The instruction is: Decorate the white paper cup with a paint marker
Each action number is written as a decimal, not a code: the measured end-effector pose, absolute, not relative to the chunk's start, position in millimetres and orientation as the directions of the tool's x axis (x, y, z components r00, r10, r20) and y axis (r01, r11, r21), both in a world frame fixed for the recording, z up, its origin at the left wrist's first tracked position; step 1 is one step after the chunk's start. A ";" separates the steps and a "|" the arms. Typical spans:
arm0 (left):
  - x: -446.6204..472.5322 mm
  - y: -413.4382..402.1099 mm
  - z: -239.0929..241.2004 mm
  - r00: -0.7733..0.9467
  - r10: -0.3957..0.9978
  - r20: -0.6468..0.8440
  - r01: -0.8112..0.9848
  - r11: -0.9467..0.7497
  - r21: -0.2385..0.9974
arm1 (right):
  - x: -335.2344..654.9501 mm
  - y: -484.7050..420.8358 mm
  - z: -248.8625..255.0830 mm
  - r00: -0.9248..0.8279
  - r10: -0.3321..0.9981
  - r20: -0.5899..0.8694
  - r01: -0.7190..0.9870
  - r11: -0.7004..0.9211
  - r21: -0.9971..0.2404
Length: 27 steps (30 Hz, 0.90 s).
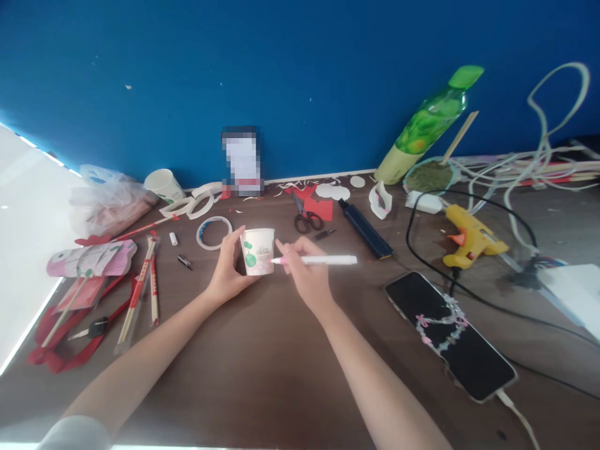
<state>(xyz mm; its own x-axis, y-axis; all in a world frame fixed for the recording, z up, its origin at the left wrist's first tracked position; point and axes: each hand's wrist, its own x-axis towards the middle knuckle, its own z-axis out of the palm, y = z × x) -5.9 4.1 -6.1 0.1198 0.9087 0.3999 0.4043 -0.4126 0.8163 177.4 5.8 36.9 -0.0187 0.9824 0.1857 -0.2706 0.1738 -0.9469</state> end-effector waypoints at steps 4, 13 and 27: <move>-6.0 4.5 -6.9 0.117 0.912 0.393 0.380 -0.406 0.831 | 175.8 2.1 40.2 -0.047 0.975 0.216 -0.103 0.210 -0.972; -5.3 4.0 -6.7 0.109 0.916 0.386 0.369 -0.397 0.840 | 175.1 2.1 34.3 -0.044 0.970 0.238 0.006 0.238 -0.971; -5.1 3.7 -5.3 0.114 0.916 0.386 0.376 -0.399 0.836 | 175.6 2.2 31.9 -0.023 0.973 0.229 0.016 0.230 -0.973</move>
